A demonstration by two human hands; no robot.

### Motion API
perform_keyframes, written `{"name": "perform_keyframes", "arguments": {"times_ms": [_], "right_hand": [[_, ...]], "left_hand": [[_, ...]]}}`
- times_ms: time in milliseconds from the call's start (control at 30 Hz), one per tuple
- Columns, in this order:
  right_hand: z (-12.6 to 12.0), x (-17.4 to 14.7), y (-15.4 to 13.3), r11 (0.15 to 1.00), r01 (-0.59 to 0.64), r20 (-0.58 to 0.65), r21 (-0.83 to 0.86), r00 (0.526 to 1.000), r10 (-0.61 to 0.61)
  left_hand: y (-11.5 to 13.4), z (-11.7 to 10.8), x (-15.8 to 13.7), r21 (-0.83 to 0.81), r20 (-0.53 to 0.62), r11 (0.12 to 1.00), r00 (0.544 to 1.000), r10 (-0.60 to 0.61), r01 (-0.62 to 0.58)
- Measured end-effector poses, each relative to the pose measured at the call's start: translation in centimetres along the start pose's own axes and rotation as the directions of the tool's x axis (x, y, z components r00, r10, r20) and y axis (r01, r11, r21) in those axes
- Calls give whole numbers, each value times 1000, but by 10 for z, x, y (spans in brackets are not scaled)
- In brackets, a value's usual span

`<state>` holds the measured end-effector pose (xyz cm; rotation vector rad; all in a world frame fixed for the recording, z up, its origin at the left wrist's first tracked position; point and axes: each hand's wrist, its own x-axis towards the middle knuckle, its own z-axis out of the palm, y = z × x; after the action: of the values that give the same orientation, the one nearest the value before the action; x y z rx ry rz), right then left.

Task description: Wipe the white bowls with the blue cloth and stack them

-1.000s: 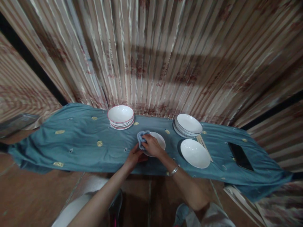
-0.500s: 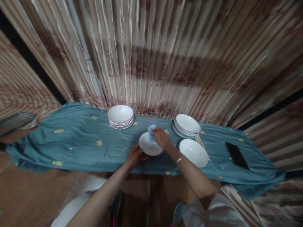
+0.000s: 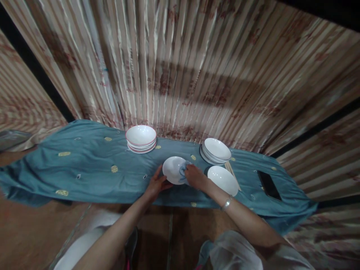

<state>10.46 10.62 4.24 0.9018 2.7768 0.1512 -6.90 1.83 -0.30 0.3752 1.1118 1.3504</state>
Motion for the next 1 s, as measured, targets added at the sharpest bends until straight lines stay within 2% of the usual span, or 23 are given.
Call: {"name": "perform_keyframes", "arguments": {"times_ms": [133,267,400,533,667,833,1000], "right_hand": [[-6,2,-12,987,79,76,140,993,-90],[-5,14,-26,927,110,-27,357,994,-108],[0,33,-37,836,45,-143,547,989,41],[3,52,-43,787,-19,-184,616,969,167],[0,66,-39,815,-63,-214,576,950,226],[-2,72,-23,938,-115,-194,328,963,186],[2,65,-10,962,-151,-141,226,972,186]], "left_hand": [[1,1,-1,2,3,1000,1000,-14,14],[0,-1,1,7,18,1000,1000,-4,3],[-2,-4,3,19,-4,1000,1000,9,-9],[-2,-4,4,16,-9,1000,1000,-17,17],[0,-2,4,44,-43,998,998,-40,42],[2,-1,3,74,7,997,1000,-25,24],[1,0,3,75,17,997,1000,-11,9]]}}
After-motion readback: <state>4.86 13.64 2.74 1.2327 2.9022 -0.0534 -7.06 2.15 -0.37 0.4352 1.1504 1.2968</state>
